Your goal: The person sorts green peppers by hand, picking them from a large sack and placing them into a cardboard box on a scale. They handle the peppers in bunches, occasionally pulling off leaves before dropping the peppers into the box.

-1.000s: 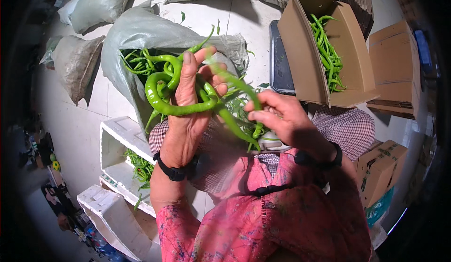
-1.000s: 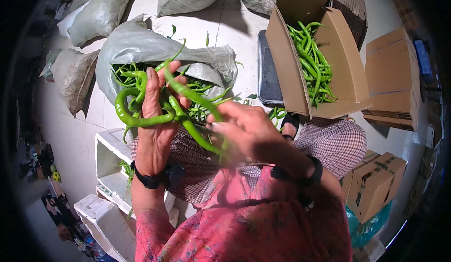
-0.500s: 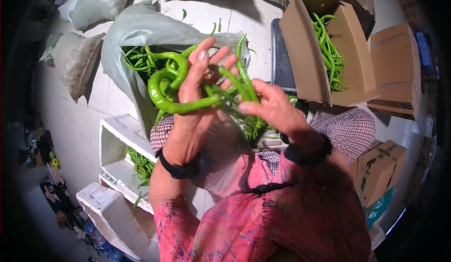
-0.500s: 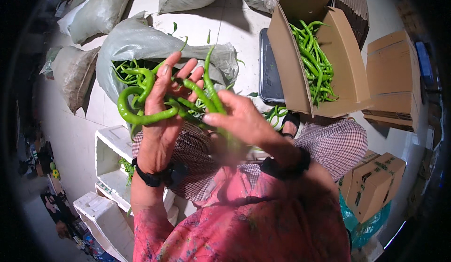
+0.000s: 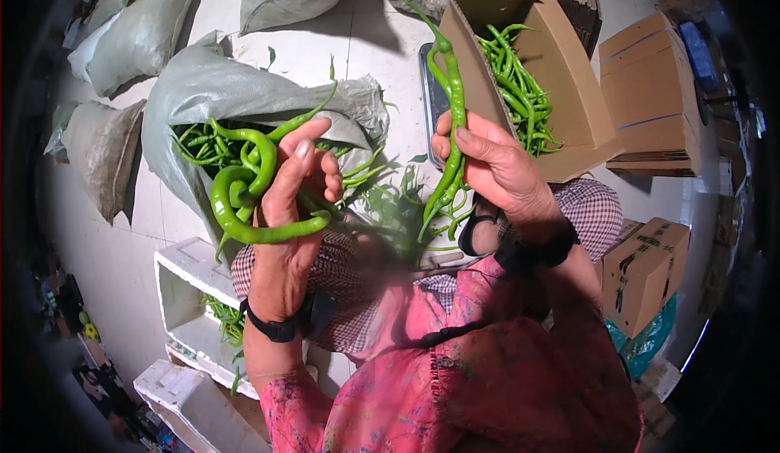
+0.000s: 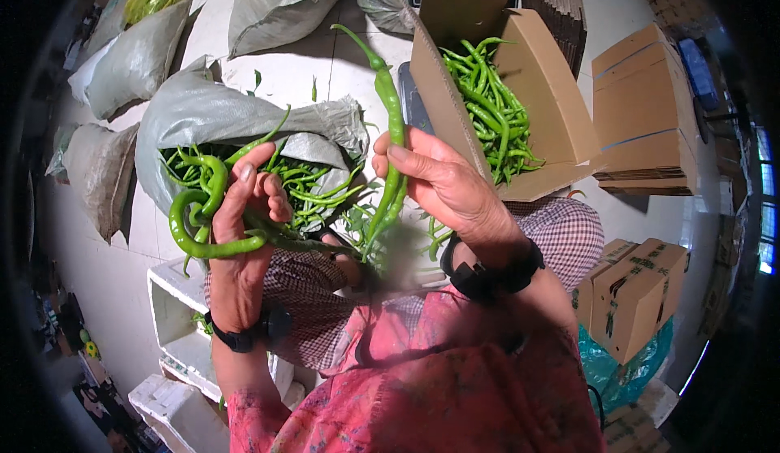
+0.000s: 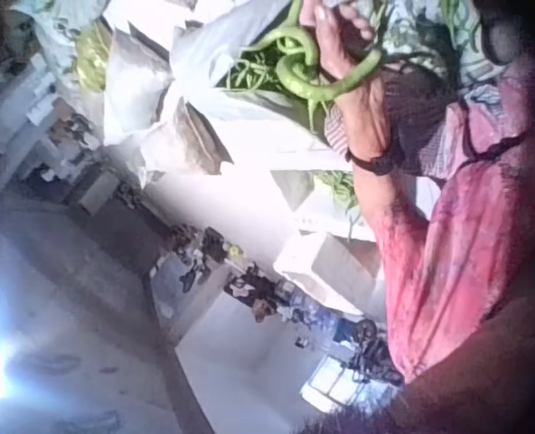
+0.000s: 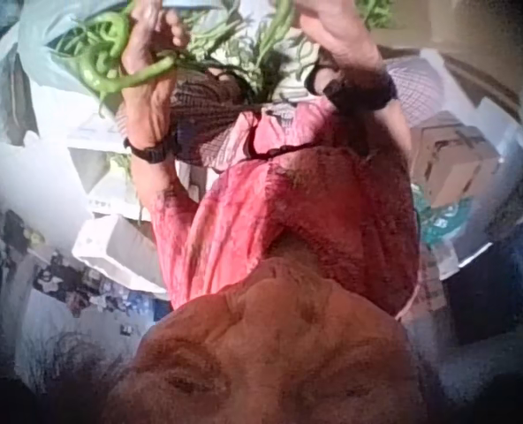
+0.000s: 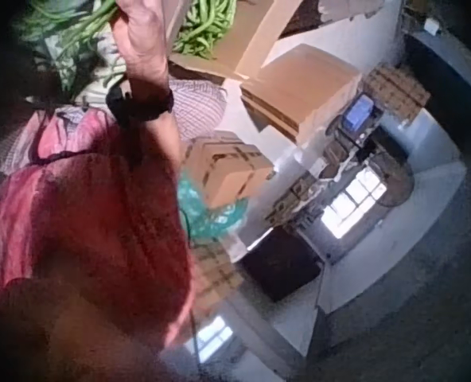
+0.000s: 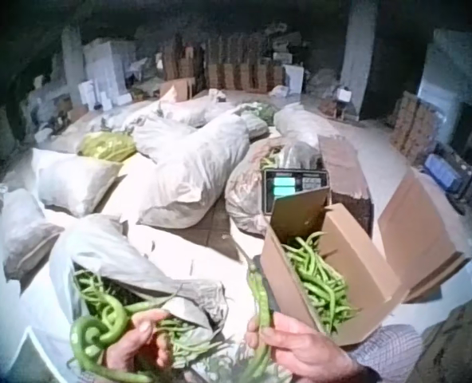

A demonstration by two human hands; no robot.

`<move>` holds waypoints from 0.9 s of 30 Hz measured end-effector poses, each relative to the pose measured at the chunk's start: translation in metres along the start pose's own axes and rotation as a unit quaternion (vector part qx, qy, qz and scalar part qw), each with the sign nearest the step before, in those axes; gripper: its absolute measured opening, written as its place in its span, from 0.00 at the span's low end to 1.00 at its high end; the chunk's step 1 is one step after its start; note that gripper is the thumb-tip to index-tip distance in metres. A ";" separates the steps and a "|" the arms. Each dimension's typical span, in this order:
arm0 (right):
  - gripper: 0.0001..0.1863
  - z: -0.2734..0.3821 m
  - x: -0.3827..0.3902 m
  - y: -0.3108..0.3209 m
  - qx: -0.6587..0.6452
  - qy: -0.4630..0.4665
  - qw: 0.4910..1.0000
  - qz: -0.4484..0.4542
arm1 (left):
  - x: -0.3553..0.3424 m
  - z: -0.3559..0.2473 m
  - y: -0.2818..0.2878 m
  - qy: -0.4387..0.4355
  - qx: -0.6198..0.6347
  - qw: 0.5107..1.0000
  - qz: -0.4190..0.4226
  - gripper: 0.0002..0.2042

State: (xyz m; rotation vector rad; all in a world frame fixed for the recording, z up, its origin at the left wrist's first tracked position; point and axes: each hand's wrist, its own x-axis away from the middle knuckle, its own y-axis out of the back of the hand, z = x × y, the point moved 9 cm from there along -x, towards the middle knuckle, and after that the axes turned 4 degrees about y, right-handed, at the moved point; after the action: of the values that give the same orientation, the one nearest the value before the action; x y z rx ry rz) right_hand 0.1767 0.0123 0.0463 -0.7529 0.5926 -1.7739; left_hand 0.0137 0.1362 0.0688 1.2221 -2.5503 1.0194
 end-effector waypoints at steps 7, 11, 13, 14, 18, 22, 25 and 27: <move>0.17 0.028 0.011 0.006 -0.001 0.012 0.999 0.031 | 0.003 -0.007 0.002 -0.004 -0.017 1.000 -0.019 0.16; 0.20 0.107 0.038 0.041 0.218 0.076 0.968 -0.098 | -0.001 -0.001 -0.006 0.016 0.027 0.999 0.023 0.17; 0.24 0.148 0.050 0.067 0.418 0.071 0.892 -0.155 | 0.000 -0.002 -0.009 0.011 0.028 0.999 0.034 0.16; 0.24 0.154 0.053 0.081 0.418 0.072 0.893 -0.149 | 0.001 -0.003 -0.010 0.006 0.052 0.997 0.049 0.15; 0.26 0.173 0.058 0.081 0.766 0.145 0.583 -0.231 | 0.001 0.003 -0.011 0.019 0.000 1.000 0.009 0.12; 0.18 0.116 0.032 -0.010 0.641 0.150 0.743 -0.119 | 0.004 0.000 -0.015 -0.013 -0.117 0.993 -0.007 0.12; 0.32 0.057 0.019 -0.075 0.495 0.071 0.866 -0.026 | 0.003 0.006 -0.009 0.003 -0.235 0.971 -0.049 0.14; 0.34 0.045 0.010 -0.108 0.518 0.112 0.847 0.034 | 0.002 0.011 -0.019 -0.003 -0.239 0.971 -0.032 0.12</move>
State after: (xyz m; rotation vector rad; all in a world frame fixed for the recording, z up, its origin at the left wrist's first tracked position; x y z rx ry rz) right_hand 0.1386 0.0344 0.1556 0.2313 -0.2414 -1.7901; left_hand 0.0277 0.1198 0.0710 1.1523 -2.5256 0.3492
